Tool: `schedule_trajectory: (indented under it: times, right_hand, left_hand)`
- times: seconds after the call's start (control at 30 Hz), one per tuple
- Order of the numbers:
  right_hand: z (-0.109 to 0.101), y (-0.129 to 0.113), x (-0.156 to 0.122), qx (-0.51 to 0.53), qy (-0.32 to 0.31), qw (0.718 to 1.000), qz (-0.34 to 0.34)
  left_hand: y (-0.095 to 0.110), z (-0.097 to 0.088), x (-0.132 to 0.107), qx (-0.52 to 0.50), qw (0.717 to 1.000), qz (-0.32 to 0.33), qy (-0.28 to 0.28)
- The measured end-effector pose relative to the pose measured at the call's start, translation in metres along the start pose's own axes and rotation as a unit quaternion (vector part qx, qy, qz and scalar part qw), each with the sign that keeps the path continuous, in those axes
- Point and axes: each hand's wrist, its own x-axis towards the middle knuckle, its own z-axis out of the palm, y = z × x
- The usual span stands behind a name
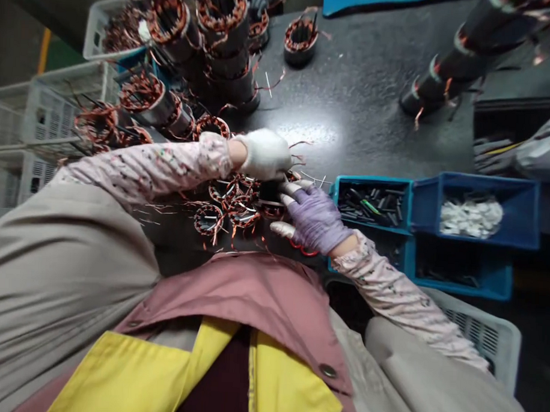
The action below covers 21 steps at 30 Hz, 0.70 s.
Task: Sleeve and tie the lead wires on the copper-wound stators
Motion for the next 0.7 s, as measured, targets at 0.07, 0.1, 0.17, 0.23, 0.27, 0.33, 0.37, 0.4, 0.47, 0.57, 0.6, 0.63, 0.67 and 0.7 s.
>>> schedule_trajectory:
  times: [0.07,0.1,0.17,0.23,0.27,0.33,0.37,0.4,0.47,0.57,0.6,0.63,0.67,0.7]
  right_hand:
    - [0.005,0.0,0.0,0.007,0.012,1.0,0.026]
    - [0.006,0.001,0.0,0.012,0.019,0.999,0.038]
    - [0.0,0.004,0.002,0.028,0.02,0.998,0.043]
    - [-0.013,0.005,0.008,0.039,0.003,0.999,0.02]
    - [-0.022,0.004,0.013,0.03,-0.01,0.999,0.006]
    - [-0.039,-0.004,0.027,-0.023,-0.047,0.999,-0.012]
    - [-0.045,-0.011,0.036,-0.06,-0.073,0.995,-0.02]
    - [-0.049,-0.018,0.046,-0.097,-0.105,0.989,-0.03]
    - [-0.05,-0.032,0.063,-0.152,-0.172,0.972,-0.056]
    - [-0.045,-0.041,0.078,-0.197,-0.22,0.952,-0.078]
    - [-0.043,-0.042,0.079,-0.203,-0.221,0.95,-0.086]
    - [-0.042,-0.041,0.08,-0.206,-0.221,0.948,-0.096]
    - [-0.042,-0.041,0.08,-0.205,-0.222,0.947,-0.107]
    - [-0.042,-0.04,0.08,-0.202,-0.226,0.946,-0.116]
  left_hand:
    - [0.003,-0.009,-0.009,-0.08,0.991,0.006,-0.104]
    - [0.006,-0.014,-0.017,-0.145,0.978,0.016,-0.151]
    - [0.013,-0.024,-0.033,-0.277,0.945,0.041,-0.169]
    - [0.014,-0.029,-0.042,-0.365,0.928,0.039,-0.058]
    - [0.01,-0.029,-0.044,-0.389,0.921,0.013,0.016]
    - [-0.004,-0.022,-0.043,-0.41,0.902,-0.062,0.121]
    - [-0.013,-0.016,-0.041,-0.409,0.898,-0.092,0.134]
    - [-0.022,-0.008,-0.04,-0.403,0.899,-0.11,0.13]
    - [-0.034,0.008,-0.041,-0.393,0.904,-0.115,0.123]
    - [-0.039,0.025,-0.047,-0.393,0.907,-0.098,0.115]
    - [-0.038,0.028,-0.049,-0.396,0.907,-0.092,0.111]
    - [-0.036,0.029,-0.05,-0.399,0.907,-0.085,0.107]
    - [-0.035,0.03,-0.051,-0.401,0.907,-0.078,0.103]
    - [-0.034,0.031,-0.05,-0.402,0.907,-0.073,0.103]
